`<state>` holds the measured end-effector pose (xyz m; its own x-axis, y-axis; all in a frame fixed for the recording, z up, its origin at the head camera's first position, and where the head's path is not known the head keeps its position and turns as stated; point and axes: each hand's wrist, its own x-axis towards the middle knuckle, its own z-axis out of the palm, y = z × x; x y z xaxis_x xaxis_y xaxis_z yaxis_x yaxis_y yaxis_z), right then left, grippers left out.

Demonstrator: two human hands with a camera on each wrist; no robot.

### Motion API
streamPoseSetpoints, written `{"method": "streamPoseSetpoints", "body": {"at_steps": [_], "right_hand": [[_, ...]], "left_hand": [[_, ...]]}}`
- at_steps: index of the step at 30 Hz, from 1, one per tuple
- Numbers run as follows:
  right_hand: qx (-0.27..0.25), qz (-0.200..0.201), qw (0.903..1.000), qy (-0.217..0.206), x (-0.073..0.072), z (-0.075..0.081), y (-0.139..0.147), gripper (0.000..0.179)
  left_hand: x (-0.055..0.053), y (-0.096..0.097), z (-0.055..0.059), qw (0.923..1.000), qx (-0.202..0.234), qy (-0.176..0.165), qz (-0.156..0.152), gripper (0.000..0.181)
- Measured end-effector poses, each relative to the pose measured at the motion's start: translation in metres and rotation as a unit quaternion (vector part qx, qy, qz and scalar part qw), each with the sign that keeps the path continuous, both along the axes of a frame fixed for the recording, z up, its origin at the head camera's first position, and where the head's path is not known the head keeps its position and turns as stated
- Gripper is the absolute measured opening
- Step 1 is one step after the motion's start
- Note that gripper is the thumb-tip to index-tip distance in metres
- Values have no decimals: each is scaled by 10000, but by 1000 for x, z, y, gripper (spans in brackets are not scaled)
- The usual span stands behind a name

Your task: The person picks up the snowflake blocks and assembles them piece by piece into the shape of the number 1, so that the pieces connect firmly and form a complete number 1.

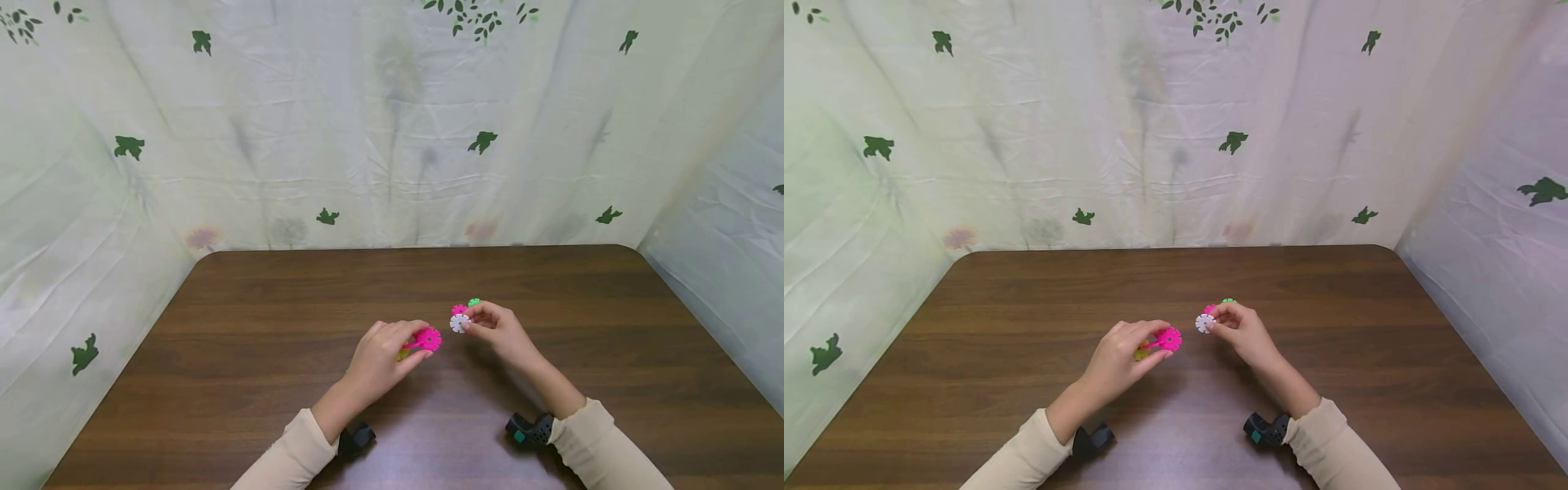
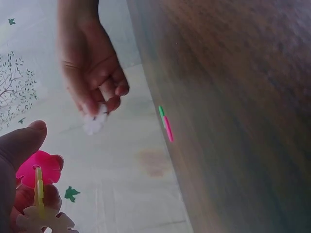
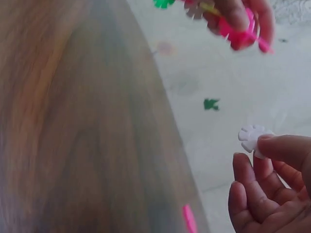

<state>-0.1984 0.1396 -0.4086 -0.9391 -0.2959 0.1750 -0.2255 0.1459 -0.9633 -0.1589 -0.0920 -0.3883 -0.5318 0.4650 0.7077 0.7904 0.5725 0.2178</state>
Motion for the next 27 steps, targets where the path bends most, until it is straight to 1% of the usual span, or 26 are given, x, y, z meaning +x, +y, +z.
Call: {"method": "streamPoseSetpoints", "body": {"at_steps": [7,12,15,21,27], "right_hand": [[-288,436,9980,360,11,14,-7,15],[-356,802,9941,635,17,20,-9,11],[-392,958,9906,897,19,21,-11,11],[-270,969,9846,1428,23,23,-12,11],[-15,831,9783,1900,24,24,-14,14]], "left_hand": [[-1,-1,0,10000,32,-42,-14,37],[-1,-1,1,10000,64,-69,-24,36],[-1,-1,1,10000,54,-67,-26,37],[0,0,0,9999,39,-85,-118,36],[0,0,0,9995,55,-93,-307,35]]}}
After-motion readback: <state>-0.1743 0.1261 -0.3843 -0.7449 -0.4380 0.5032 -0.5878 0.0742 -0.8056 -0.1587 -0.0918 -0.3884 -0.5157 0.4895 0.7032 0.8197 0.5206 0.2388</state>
